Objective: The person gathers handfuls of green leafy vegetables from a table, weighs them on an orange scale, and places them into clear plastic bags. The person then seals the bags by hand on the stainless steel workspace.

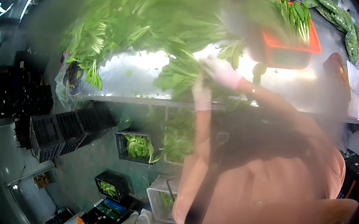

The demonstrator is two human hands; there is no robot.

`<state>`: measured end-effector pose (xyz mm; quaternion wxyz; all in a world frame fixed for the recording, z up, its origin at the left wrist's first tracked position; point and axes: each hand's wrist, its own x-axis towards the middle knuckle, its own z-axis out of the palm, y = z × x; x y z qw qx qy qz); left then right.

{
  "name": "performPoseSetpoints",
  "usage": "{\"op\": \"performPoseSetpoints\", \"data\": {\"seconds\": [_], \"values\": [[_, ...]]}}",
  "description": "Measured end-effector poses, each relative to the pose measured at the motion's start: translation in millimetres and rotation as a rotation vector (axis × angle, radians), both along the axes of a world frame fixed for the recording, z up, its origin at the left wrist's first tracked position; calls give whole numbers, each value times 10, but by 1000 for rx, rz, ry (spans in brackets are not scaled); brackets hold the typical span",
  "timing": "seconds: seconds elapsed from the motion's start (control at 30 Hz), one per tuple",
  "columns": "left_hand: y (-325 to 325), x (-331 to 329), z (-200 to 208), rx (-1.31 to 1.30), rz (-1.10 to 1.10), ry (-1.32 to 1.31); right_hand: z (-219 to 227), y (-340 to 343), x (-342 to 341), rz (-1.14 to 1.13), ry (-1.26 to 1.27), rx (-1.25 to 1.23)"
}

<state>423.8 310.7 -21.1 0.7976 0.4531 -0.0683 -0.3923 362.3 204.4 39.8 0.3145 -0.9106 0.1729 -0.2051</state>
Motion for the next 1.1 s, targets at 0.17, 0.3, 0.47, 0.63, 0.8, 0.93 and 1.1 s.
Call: {"op": "performPoseSetpoints", "data": {"seconds": [0.17,0.3,0.47,0.63,0.8,0.93,1.1], "values": [[-19,-72,210,-43,51,248,109,131,-31,-5,186,-17],[113,44,57,-31,102,164,80,-123,51,206,52,181],[139,84,145,-338,138,434,-360,-1182,143,-516,-23,-60],[120,54,213,-426,142,505,-580,-1436,112,-313,458,-364],[196,116,173,-330,165,287,-347,-1495,94,-249,216,-202],[233,114,293,-363,206,367,325,-1411,46,-152,283,163],[244,169,179,-341,233,317,770,-1198,64,-24,8,438]]}}
